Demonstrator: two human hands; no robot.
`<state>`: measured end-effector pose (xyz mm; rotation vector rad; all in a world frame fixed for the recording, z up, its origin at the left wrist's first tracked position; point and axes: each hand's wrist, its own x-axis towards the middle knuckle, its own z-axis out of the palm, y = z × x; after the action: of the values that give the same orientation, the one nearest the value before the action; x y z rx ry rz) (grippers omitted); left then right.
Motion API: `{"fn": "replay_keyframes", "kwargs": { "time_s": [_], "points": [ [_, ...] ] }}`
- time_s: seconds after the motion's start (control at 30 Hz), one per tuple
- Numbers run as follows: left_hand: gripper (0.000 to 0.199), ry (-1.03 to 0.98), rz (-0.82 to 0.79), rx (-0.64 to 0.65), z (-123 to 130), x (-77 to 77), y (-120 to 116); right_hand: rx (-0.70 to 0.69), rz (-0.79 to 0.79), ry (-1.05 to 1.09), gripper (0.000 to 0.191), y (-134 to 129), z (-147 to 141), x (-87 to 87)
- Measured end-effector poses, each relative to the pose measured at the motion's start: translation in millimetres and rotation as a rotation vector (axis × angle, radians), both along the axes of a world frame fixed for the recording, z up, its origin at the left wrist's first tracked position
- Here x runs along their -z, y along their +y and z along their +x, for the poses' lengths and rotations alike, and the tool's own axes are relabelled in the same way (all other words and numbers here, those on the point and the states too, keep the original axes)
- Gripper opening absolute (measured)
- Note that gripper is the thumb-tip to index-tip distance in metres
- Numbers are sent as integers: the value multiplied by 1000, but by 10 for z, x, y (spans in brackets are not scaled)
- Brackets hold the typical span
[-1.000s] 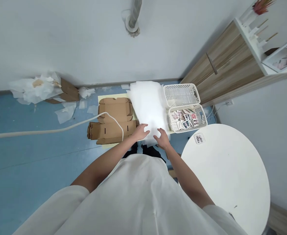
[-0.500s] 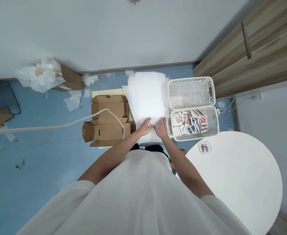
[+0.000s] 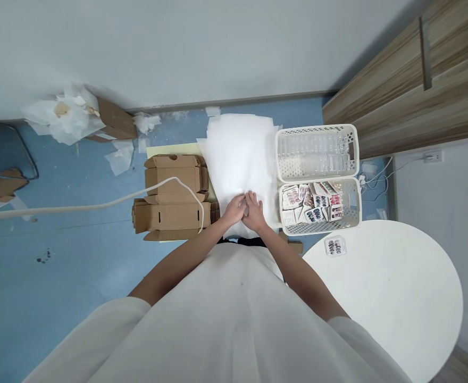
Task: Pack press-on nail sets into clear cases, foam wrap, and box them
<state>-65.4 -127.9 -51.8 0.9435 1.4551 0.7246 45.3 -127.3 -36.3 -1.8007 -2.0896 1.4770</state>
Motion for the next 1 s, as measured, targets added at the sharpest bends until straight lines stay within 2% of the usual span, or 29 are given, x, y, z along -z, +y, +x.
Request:
{"fn": "replay_keyframes", "kwargs": {
  "time_s": [0.1, 0.17, 0.27, 0.3, 0.37, 0.43, 0.53, 0.73, 0.87, 1.0],
  "points": [
    [28, -32, -219, -235, -14, 27, 94, 110, 21, 79, 66, 18, 57, 5],
    [27, -69, -345, -360, -16, 43, 181, 330, 32, 160, 56, 62, 98, 23],
    [26, -107, -427, -436, -18, 56, 291, 751, -47, 348, 50, 187, 126, 54],
    [27, -109, -438, -441, -20, 56, 312, 847, -104, 432, 51, 235, 124, 62],
    [28, -120, -446, -434, -26, 45, 329, 952, -208, 600, 51, 320, 111, 70],
    [29, -146, -440, -423, -29, 16, 321, 1008, -249, 703, 50, 364, 97, 62],
    [34, -221, -413, -409, -23, -69, 283, 1060, -220, 759, 45, 332, 98, 7],
    [58, -254, -343, -454, -111, -280, 177, 1055, -99, 764, 26, 37, 181, -263],
    [59, -376, -291, -385, -307, -361, 109, 1010, 35, 691, 36, -277, 280, -486],
    [56, -460, -275, -206, -426, -407, -12, 895, 122, 550, 51, -697, 424, -649]
  ]
}}
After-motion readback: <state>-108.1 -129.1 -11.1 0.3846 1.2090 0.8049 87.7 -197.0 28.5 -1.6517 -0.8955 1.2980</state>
